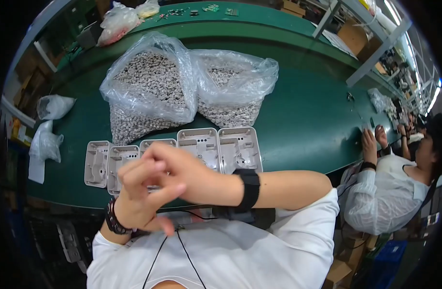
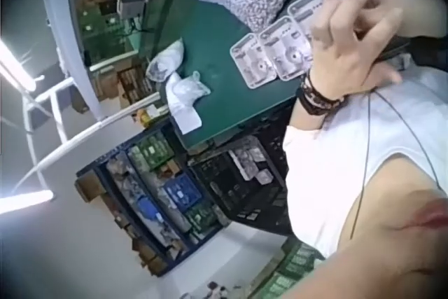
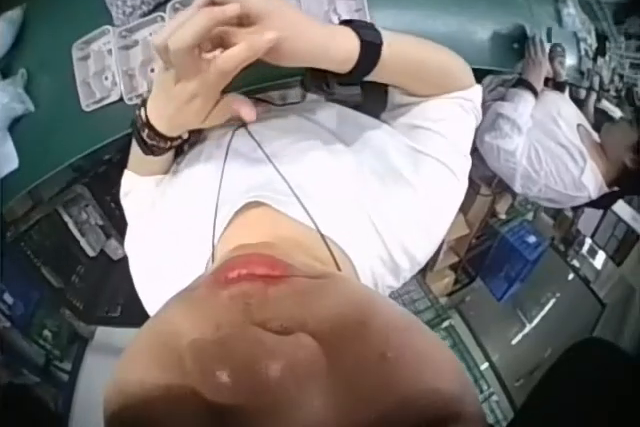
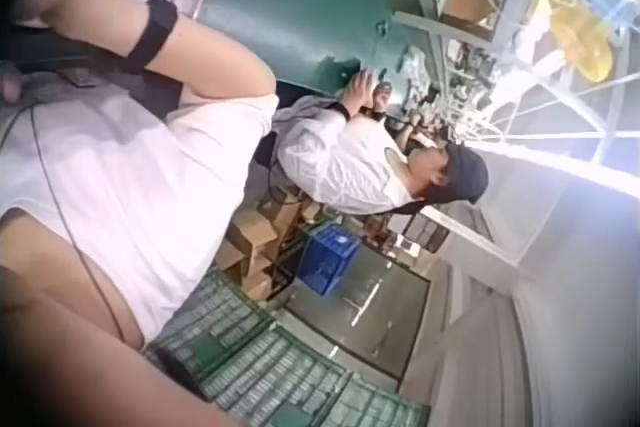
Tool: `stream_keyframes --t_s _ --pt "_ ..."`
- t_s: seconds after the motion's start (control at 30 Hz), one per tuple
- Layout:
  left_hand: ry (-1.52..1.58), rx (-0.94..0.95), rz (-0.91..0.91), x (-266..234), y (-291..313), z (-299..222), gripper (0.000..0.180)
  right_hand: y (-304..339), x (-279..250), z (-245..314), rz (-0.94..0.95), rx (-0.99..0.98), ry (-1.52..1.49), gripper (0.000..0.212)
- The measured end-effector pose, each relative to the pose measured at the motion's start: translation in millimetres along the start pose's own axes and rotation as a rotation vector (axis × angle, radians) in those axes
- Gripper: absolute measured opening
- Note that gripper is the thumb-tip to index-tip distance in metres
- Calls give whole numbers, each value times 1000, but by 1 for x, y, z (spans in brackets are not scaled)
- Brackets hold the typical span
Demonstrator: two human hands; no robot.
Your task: The person picks up small white components from a bag and inserts them into plastic housings by hand. They then place the assembled housings into a black crate and reposition the crate on the table.
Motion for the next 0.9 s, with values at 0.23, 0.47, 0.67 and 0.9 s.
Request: stream_keyframes --t_s 0.23,0.47,0.67,0.9 --pt "-36 -315 -84 -5 -67 109 23 -11 -149 90 -592 -520 1107 17" --pt "-607 -258 232 61 -96 217 34 -8 -220 50 -264 -95 1605 24" --pt "-683 -313 429 77 -97 235 39 108 -278 42 -877 -96 1253 18" --pt "-533 -391 446 66 -115 236 33 198 -330 -20 -1320 -58 908 16"
Point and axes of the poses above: each hand's wrist, its own y-axis away from the middle knuckle, its own x-axis out of the palm, z = x × y, the point moved 6 cm from there along -y, towards the middle knuckle, and after that the axes turned 5 degrees about -x, right-handed, at the moved point
